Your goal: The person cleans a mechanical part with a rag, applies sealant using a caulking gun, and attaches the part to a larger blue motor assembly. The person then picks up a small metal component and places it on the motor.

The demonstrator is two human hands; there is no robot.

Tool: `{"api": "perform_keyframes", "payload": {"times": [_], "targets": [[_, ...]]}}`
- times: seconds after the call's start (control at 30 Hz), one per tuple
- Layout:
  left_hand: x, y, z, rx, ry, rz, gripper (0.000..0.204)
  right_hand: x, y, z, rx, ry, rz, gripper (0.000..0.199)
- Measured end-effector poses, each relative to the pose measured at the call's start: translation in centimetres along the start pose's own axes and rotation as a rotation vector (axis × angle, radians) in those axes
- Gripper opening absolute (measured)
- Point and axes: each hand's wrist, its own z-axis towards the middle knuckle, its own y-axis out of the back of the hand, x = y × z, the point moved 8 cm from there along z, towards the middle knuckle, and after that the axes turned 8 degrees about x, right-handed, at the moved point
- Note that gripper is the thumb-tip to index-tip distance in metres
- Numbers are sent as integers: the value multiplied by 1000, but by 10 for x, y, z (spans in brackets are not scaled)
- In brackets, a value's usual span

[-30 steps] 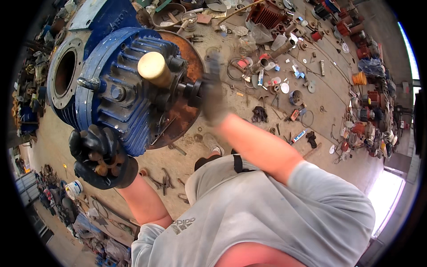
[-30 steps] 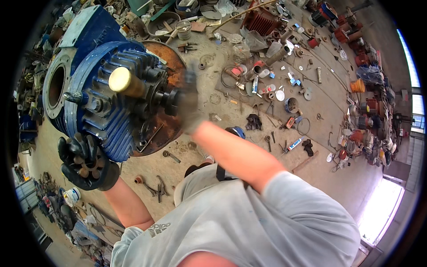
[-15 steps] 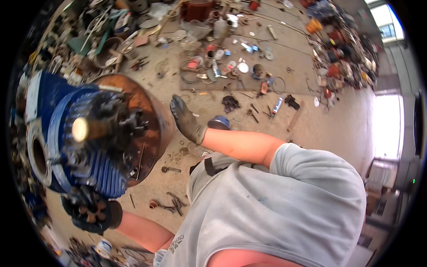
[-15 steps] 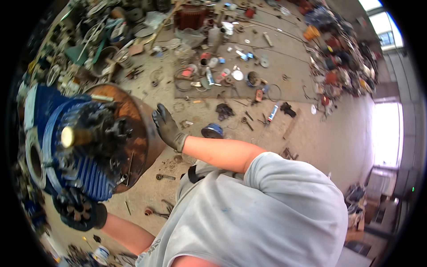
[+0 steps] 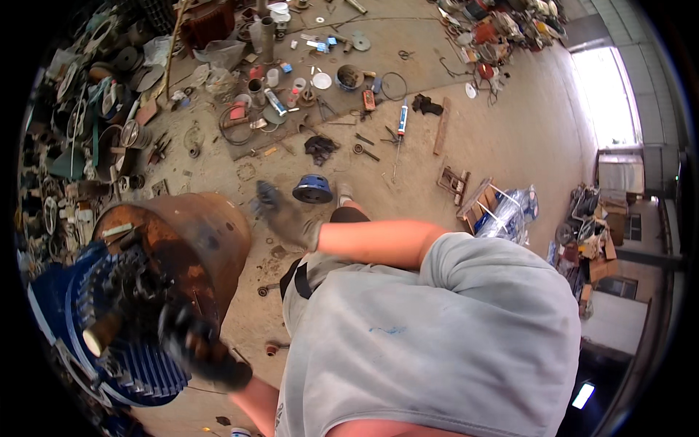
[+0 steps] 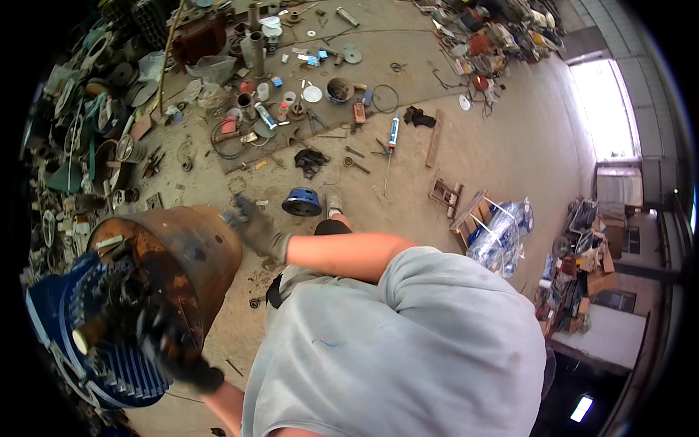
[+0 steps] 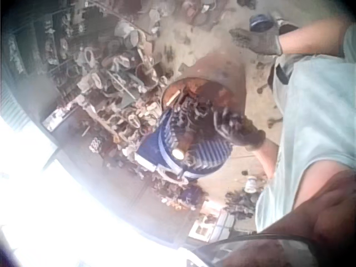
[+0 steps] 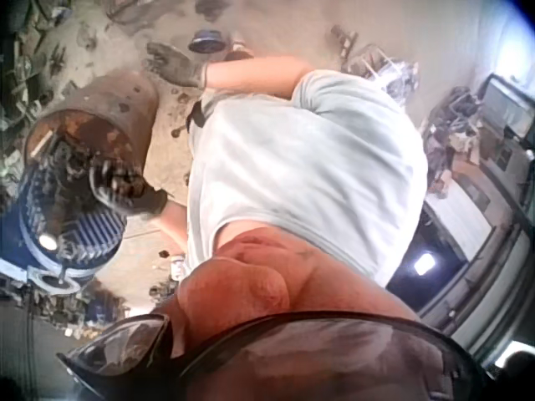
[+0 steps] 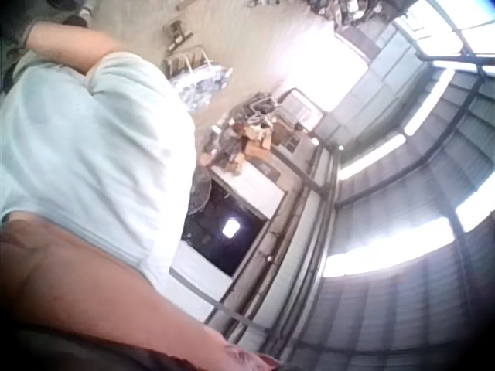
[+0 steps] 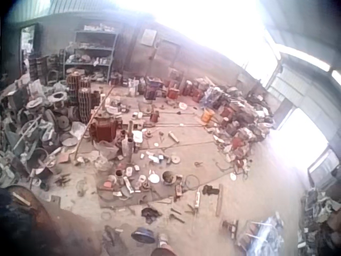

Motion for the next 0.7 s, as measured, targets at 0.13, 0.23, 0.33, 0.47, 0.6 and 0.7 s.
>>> {"api": "perform_keyframes", "payload": {"times": [0.13,0.23,0.33,0.47,0.6,0.7], "targets": [[131,-115,37,-97,613,-681,56,76,-39,-38,225,682,-412,77],[145,-186,51,68,538,-755,60,113,-16,-48,302,624,-483,86],[156,-236,62,374,553,-922,61,104,27,-41,282,574,-519,85],[184,-299,59,203,741,-743,58,97,92,-34,324,553,-620,86],[242,-300,45,24,775,-637,56,82,147,-34,550,636,-712,82],[253,-319,48,6,801,-766,59,78,178,-26,729,732,-821,75]]}}
